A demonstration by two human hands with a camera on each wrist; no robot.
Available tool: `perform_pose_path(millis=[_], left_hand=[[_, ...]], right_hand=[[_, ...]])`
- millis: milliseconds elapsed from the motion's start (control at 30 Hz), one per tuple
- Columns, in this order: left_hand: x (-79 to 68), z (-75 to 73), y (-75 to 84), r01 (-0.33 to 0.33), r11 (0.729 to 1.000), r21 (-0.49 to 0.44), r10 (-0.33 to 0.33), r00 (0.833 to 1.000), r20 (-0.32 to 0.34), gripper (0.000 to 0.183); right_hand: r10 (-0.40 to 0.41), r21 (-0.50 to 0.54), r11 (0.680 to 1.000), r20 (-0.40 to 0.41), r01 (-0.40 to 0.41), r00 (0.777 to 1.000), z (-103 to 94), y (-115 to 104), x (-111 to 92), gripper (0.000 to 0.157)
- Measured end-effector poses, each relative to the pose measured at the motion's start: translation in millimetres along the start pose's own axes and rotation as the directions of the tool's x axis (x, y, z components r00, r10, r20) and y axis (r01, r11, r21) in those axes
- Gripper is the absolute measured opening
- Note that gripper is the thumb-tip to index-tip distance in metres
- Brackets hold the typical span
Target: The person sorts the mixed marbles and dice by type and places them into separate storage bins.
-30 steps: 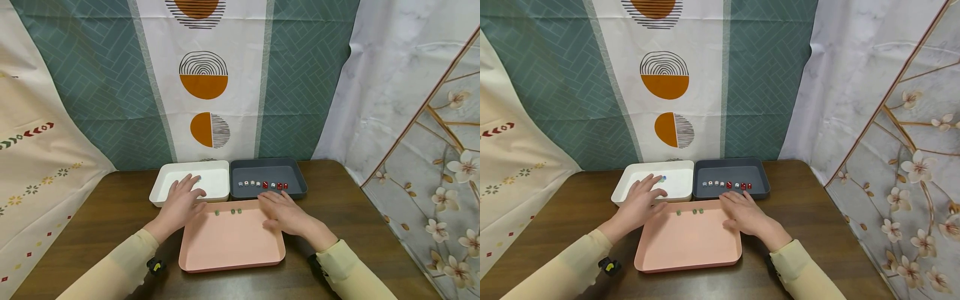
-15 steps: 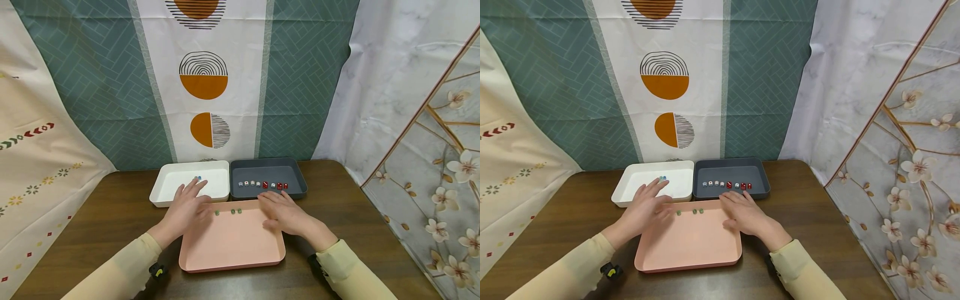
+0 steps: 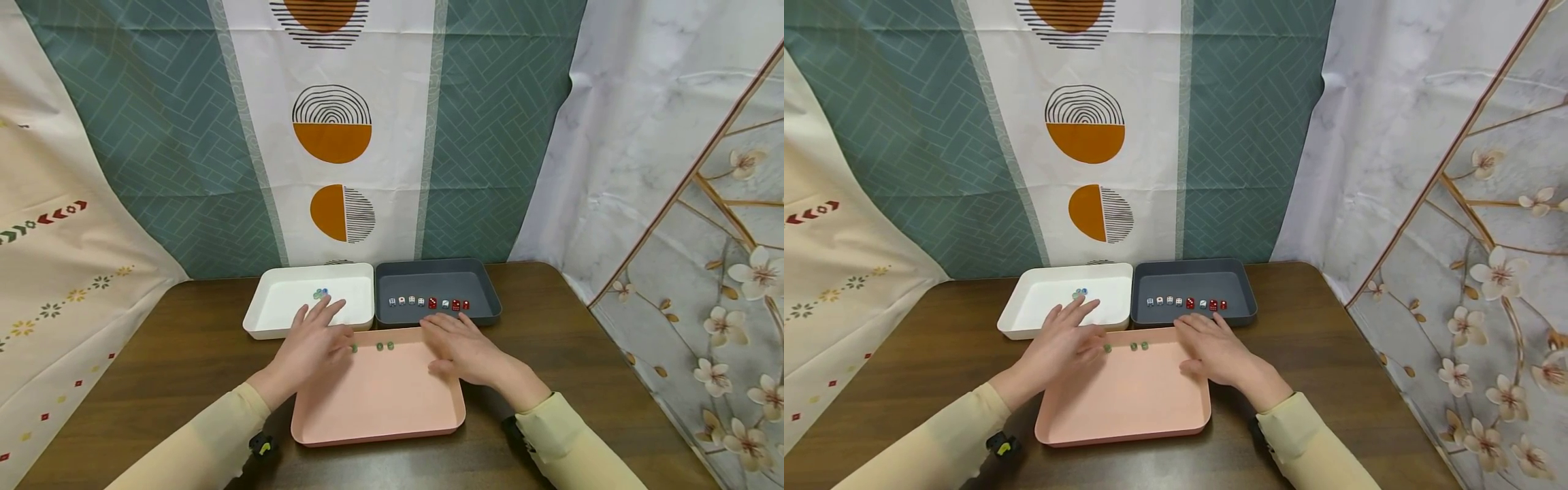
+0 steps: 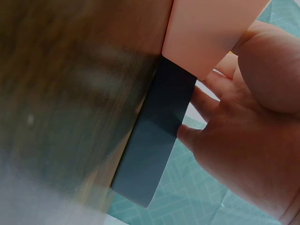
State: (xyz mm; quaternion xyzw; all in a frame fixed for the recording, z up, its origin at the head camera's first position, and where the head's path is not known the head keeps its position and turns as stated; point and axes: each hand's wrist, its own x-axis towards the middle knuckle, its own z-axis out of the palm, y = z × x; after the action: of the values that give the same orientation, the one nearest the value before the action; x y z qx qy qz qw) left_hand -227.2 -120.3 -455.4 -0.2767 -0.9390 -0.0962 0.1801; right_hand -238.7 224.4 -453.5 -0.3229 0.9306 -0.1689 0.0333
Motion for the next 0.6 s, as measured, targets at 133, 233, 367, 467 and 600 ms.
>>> perform_pose_path(millis=[133, 233, 367, 467, 600], left_hand=[[0.7, 3.2, 0.6, -0.005, 1.000, -0.001, 0.005, 1.000, 0.005, 0.019], [0.8, 5.1, 1.0, -0.005, 1.000, -0.006, 0.005, 1.000, 0.013, 0.017], [0.6, 6.7, 1.7, -0.001, 1.000, -0.009, 0.002, 1.000, 0.021, 0.016], [0.6, 7.9, 2.0, 0.001, 1.000, -0.007, -0.001, 1.000, 0.029, 0.015], [0.8, 8.9, 2.6, 0.009, 1.000, -0.003, -0.008, 0.999, 0.047, 0.016]], right_hand=[[0.015, -0.001, 1.000, 0.010, -0.015, 1.000, 0.2, -0.2, 0.6, 0.082], [0.023, -0.008, 1.000, 0.017, -0.023, 1.000, 0.6, -0.3, 0.6, 0.082], [0.018, -0.012, 1.000, 0.013, -0.018, 1.000, 1.3, 0.1, 0.6, 0.082], [0.012, -0.010, 1.000, 0.007, -0.012, 1.000, 1.7, 0.8, 0.5, 0.081], [0.013, -0.008, 1.000, 0.007, -0.013, 1.000, 1.9, 1.3, 0.6, 0.081]])
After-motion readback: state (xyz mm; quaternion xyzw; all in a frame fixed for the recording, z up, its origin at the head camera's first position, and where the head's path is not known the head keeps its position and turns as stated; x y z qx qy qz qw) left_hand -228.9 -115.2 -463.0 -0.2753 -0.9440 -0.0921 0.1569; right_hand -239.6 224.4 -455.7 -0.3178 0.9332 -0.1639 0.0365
